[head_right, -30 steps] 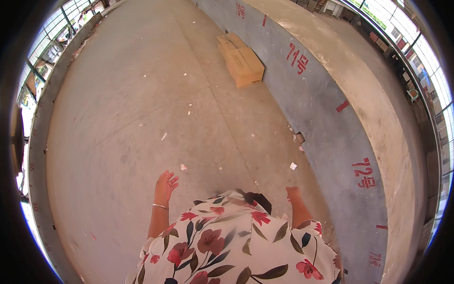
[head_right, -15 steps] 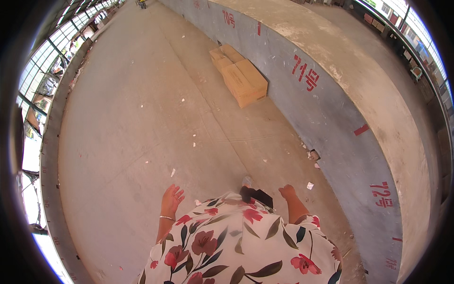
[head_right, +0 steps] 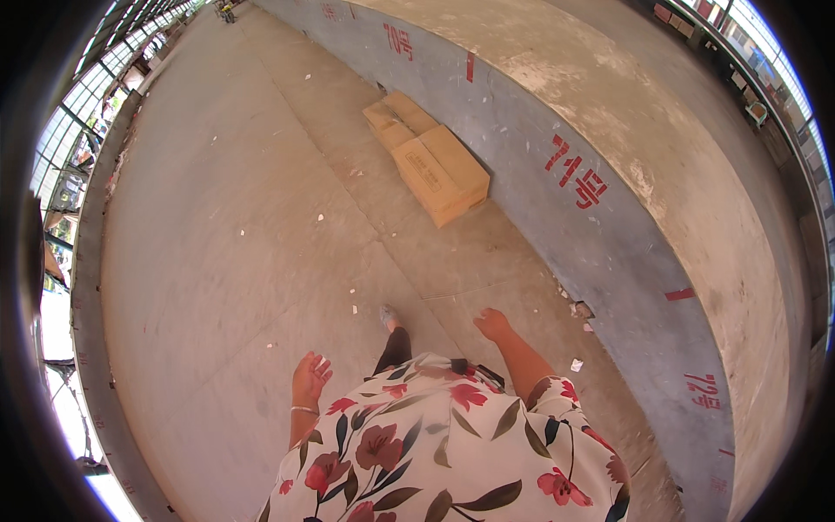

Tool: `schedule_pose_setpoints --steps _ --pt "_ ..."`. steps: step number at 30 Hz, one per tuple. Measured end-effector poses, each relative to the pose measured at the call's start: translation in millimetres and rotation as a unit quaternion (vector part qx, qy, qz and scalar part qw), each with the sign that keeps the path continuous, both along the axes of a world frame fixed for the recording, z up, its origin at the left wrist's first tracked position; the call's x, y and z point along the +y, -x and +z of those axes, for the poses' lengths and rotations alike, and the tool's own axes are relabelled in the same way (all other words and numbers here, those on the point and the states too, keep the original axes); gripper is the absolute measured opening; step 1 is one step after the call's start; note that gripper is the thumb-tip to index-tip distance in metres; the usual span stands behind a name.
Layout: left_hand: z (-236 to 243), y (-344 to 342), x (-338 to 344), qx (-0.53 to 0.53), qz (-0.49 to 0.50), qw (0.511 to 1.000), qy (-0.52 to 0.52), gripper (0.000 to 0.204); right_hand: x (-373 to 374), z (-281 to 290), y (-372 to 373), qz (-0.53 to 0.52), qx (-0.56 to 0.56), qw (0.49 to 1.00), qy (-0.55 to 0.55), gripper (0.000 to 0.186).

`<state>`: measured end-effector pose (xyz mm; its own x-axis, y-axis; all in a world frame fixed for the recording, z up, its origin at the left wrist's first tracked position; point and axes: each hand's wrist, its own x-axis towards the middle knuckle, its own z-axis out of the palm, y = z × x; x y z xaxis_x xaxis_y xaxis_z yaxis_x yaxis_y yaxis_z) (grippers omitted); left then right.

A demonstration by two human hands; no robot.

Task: The person picks up a cardboard box, walks across the facility, and places it onto a large stack of similar boxes alongside another person.

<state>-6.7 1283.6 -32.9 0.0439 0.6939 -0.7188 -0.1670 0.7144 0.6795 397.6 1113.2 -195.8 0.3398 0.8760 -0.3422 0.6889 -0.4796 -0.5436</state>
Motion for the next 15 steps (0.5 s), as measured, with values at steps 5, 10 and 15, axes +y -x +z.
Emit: schedule_pose_setpoints --steps 5,10,15 --pt "-22 -25 112 -0.022 -0.057 0.998 -0.03 0.046 -21 14 -21 -0.056 -0.019 0.983 0.175 0.04" --pt "-11 -85 218 -0.042 -0.133 0.99 -0.038 0.047 -32 18 -35 -0.248 -0.009 0.945 0.212 0.025" --pt "0 -141 297 -0.047 -0.218 0.974 -0.042 0.045 53 60 -14 -0.324 0.124 0.931 0.113 0.022"
